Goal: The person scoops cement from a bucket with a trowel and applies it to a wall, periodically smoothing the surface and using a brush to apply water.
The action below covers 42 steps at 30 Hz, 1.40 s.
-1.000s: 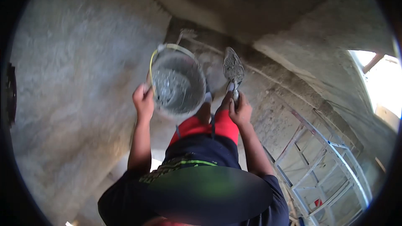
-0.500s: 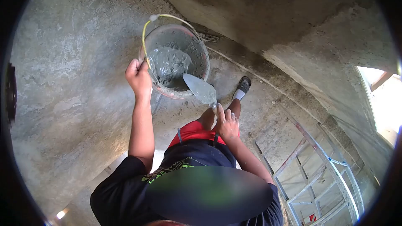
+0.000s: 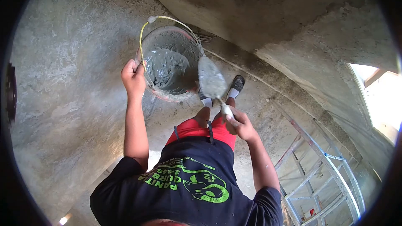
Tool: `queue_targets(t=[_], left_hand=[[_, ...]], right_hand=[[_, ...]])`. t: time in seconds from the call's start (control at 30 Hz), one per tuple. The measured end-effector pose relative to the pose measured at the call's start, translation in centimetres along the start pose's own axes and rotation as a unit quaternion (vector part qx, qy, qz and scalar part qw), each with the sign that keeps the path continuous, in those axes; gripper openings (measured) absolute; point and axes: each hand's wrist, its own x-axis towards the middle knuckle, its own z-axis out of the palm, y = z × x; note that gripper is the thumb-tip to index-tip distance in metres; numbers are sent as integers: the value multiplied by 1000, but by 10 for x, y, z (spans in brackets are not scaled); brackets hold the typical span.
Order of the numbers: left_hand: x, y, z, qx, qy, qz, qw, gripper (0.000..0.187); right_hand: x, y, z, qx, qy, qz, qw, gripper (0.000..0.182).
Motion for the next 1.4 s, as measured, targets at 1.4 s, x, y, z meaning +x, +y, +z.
queue_targets(t=[1.4], left_hand=[[24,54,27,29,-133,93,986,32]], right_hand=[[83,-168,-53,-183,-232,266,918,50]])
